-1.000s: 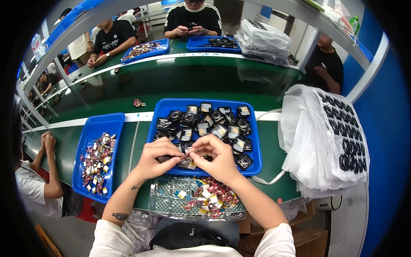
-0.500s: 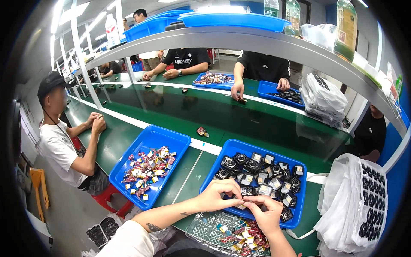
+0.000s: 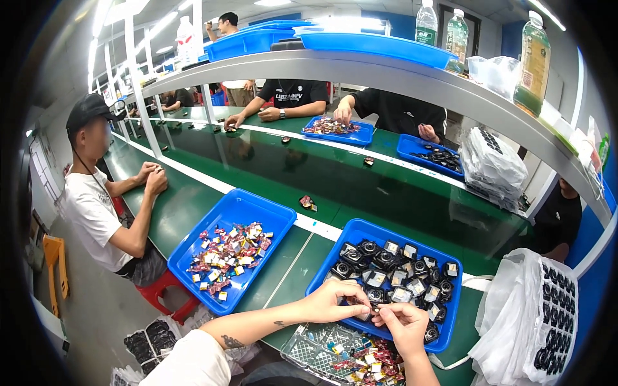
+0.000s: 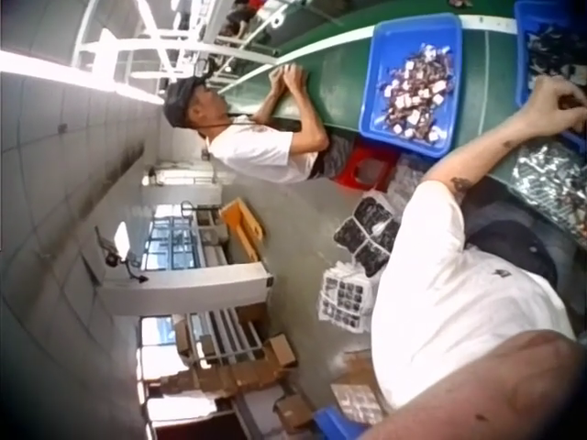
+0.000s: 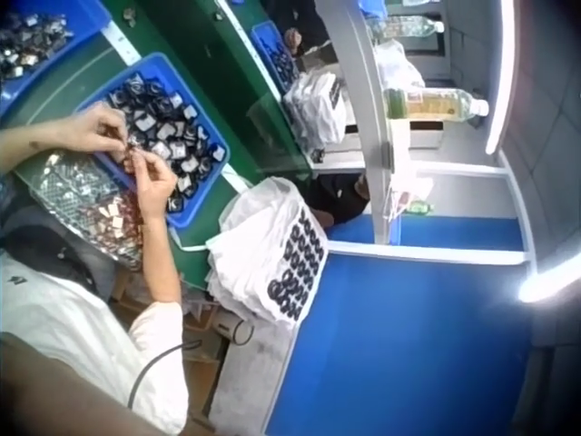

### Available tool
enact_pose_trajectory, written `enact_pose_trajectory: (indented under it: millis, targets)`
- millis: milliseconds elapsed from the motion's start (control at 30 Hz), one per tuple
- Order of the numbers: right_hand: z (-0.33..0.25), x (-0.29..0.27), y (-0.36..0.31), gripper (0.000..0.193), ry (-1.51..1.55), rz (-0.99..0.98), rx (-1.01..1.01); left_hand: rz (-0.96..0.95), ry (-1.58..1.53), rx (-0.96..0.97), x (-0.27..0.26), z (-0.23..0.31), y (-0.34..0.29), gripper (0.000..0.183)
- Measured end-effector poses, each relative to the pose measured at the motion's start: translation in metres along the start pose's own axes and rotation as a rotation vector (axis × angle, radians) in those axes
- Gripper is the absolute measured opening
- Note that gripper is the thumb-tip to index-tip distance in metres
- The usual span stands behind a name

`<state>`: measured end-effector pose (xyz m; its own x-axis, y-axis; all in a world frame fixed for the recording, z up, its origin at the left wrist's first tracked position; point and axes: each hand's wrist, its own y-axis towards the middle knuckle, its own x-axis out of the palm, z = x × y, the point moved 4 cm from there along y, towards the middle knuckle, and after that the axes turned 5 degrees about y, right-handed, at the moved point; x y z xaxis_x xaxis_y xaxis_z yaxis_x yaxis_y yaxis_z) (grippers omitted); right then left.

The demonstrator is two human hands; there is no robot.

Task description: Assembling small electronic components and cleaning the final product with a cloth.

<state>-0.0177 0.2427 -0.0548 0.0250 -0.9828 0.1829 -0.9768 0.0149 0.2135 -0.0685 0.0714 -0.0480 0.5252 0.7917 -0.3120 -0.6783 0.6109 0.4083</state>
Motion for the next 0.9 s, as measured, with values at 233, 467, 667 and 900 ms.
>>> enact_pose_trajectory:
  millis: [233,467,667,900]
  targets:
    - [0.004,0.007,-0.005,0.01,-0.021,-0.073,-0.049,-0.021,-0.293,-0.15,0.009,-0.02,-0.002,0.014]
    - [0.004,0.011,-0.003,0.009,-0.029,-0.061,-0.019,-0.06,-0.385,-0.238,0.011,-0.019,-0.004,0.011]
    - [0.001,0.01,-0.004,0.007,-0.01,-0.077,-0.096,-0.023,-0.365,-0.2,0.011,-0.022,-0.003,0.011]
    - [0.003,0.011,-0.005,0.008,-0.086,-0.074,-0.136,-0.034,-0.429,-0.208,0.014,-0.024,-0.004,0.011]
